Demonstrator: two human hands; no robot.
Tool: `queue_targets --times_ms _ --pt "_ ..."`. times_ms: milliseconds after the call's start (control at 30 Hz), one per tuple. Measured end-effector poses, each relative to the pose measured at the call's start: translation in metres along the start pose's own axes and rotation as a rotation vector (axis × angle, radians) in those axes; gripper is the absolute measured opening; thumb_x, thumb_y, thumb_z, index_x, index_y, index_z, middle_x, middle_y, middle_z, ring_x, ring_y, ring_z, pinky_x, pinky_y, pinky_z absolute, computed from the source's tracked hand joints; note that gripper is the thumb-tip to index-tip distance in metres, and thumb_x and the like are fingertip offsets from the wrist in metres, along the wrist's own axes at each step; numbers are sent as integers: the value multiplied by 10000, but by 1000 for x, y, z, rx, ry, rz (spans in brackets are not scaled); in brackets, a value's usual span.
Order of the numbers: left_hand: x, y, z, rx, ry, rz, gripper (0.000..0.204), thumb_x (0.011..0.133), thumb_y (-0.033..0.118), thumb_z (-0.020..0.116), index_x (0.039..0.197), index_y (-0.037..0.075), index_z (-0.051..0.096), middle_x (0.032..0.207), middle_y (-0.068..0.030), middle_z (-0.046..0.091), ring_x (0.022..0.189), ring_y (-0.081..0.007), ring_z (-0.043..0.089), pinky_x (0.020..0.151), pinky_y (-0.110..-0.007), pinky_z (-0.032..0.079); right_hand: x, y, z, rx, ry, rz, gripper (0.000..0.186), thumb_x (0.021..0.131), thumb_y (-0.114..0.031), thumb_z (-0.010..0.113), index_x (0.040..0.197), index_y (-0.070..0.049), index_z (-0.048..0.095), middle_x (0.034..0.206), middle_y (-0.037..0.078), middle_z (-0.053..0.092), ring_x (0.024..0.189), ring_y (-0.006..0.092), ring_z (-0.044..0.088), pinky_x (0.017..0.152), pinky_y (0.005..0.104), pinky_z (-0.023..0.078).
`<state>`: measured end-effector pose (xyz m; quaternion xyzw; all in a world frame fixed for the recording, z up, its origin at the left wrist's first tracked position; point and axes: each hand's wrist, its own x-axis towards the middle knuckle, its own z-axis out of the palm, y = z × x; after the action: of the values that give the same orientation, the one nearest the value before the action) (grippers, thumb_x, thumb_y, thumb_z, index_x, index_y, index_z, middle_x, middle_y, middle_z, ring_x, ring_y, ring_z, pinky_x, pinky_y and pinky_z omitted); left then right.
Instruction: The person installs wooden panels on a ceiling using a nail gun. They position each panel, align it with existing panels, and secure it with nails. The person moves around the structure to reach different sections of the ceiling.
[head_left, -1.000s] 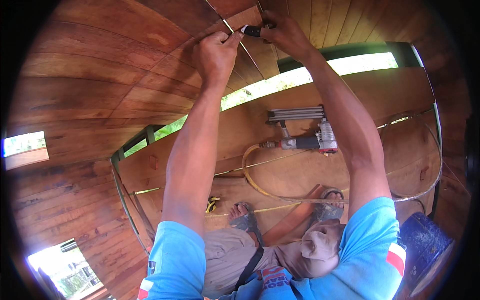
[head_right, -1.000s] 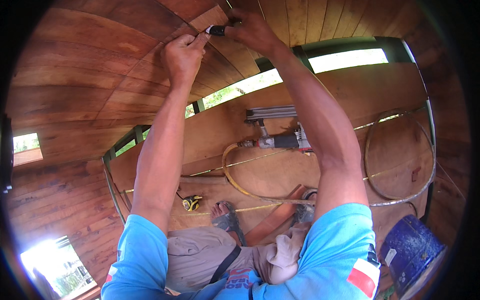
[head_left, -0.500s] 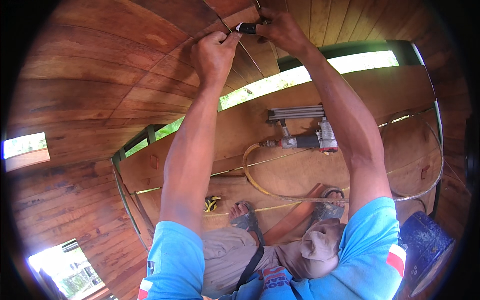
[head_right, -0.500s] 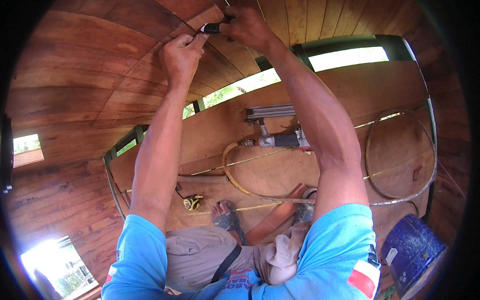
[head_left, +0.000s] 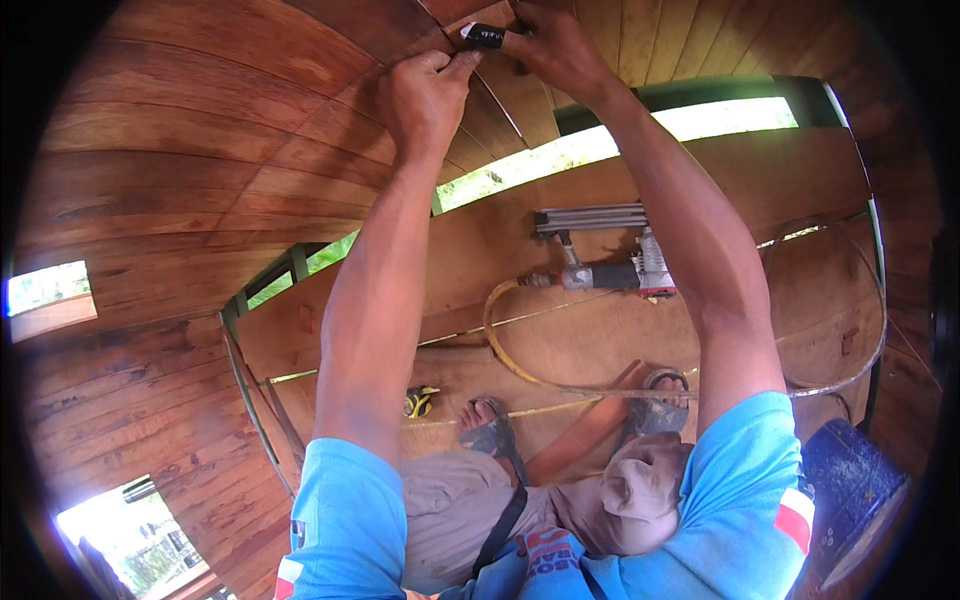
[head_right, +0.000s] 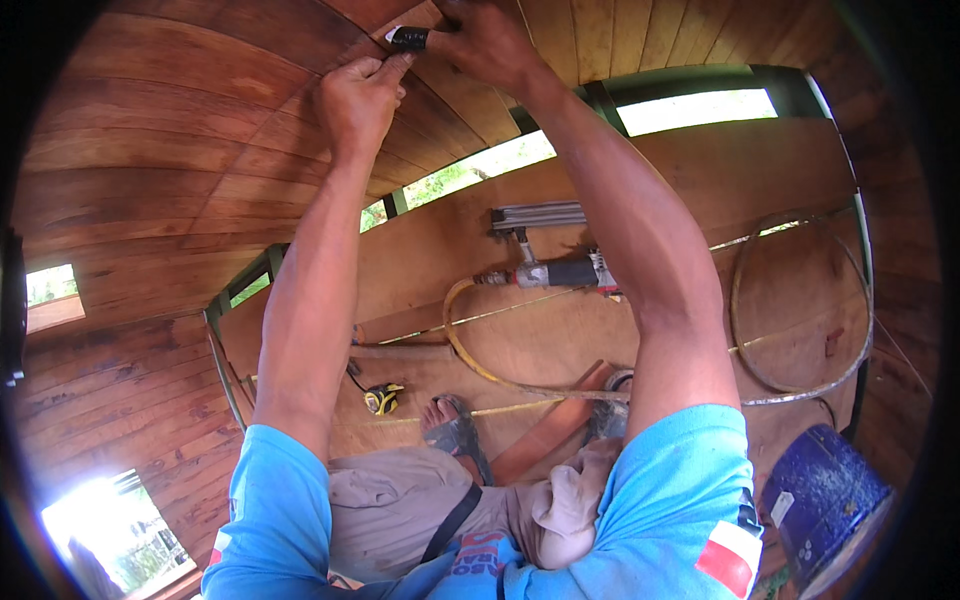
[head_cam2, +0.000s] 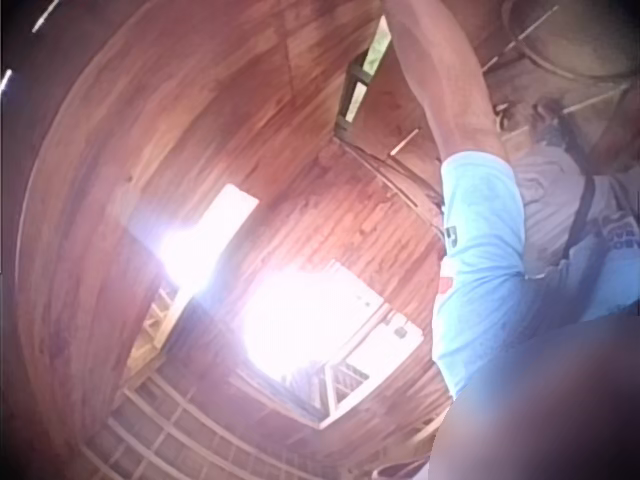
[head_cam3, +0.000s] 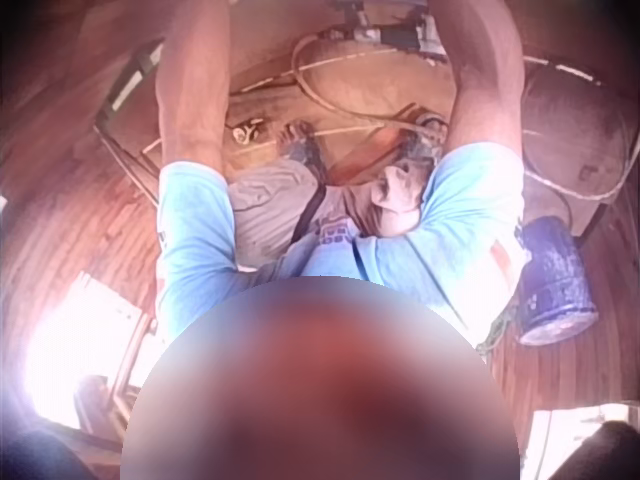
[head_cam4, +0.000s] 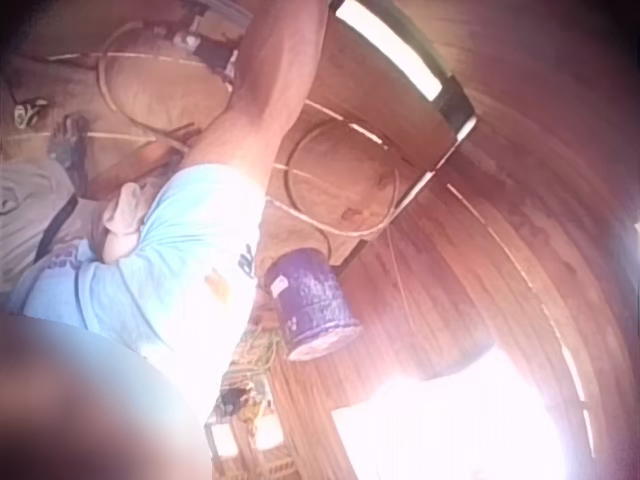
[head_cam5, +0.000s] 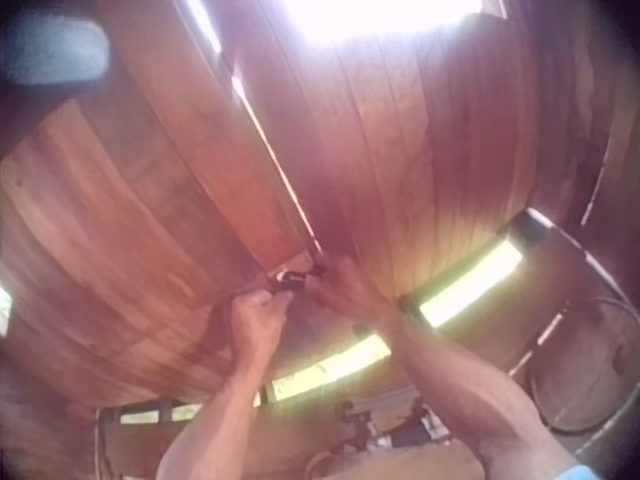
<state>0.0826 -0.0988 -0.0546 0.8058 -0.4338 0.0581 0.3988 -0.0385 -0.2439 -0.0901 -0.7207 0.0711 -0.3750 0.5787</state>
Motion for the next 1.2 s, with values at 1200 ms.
queue_targets --times_ms 1200 --pt "-2 5 -15 342 -33 203 291 873 297 720 738 39 707 713 -214 669 711 -410 681 647 -512 512 -1 -6 11 -135 31 94 398 889 -312 777 1156 -41 660 880 58 676 774 110 620 634 290 506"
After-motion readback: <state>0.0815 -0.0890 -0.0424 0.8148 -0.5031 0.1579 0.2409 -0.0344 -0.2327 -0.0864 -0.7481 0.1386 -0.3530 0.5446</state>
